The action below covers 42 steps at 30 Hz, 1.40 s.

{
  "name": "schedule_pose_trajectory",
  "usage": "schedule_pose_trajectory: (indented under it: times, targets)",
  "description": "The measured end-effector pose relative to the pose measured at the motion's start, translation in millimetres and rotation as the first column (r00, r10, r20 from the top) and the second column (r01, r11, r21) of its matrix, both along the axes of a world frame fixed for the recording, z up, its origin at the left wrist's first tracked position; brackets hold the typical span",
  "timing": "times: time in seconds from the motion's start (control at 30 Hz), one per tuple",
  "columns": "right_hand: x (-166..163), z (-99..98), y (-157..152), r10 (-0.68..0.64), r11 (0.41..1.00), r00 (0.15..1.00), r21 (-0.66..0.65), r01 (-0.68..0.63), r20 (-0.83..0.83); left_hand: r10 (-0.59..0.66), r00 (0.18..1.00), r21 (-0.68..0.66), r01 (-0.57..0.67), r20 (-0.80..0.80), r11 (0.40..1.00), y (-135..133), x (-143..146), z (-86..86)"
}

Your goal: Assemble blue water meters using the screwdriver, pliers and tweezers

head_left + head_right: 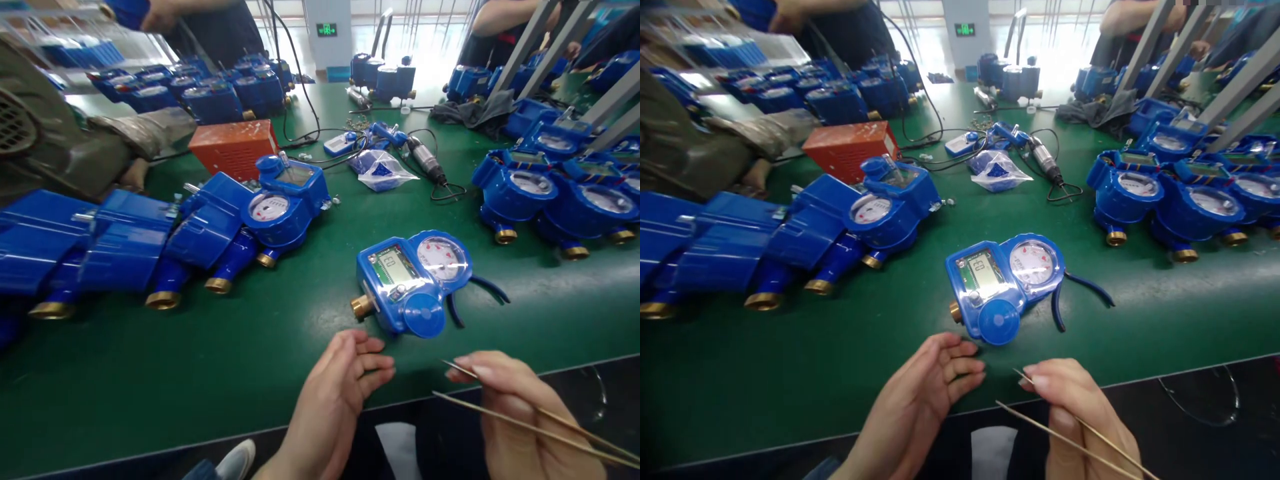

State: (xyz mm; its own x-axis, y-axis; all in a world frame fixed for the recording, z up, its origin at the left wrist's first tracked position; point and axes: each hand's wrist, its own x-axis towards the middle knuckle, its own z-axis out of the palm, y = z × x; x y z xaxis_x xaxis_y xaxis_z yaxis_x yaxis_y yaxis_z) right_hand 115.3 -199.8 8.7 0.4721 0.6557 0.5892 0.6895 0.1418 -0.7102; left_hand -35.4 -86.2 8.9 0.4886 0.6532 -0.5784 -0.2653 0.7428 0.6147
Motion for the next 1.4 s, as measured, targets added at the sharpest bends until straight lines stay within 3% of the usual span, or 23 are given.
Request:
schedule_pose_trajectory:
  times: [0.1, 0.3, 0.47, 0.73, 1.2, 1.4]
  targets:
    - [-8, -10.5, 13, 0.093, 0.995, 0.995, -0.021, -0.094, -0.026, -0.095, 0.99, -0.128, 0.108, 0.102, 0.986, -3, 19, -17.9]
    - [-21, -30.0, 19, -0.026, 1.0, 0.999, 0.005, 0.026, 0.046, -0.102, 0.935, -0.132, 0.154, 0.339, 0.979, -3, 40, -26.2]
    - [-21, -38.8, 23, -0.042, 0.999, 0.996, 0.008, 0.041, 0.073, -0.062, 0.947, -0.102, 0.098, 0.315, 0.99, -6, 48, -31.3]
    - [-21, -33.3, 26, -0.06, 0.997, 0.992, -0.04, 0.065, 0.113, -0.055, 0.953, -0.077, 0.082, 0.299, 0.994, -6, 50, -35.2]
    - [-24, -34.7, 25, -0.006, 0.999, 0.98, -0.031, 0.012, 0.199, -0.032, 0.954, -0.117, 0.07, 0.298, 0.991, -7, 49, -37.0]
    - [-25, -30.0, 28, 0.049, 0.998, 0.966, -0.041, -0.039, 0.256, 0.047, 0.96, -0.205, 0.01, 0.275, 0.979, -8, 50, -39.3]
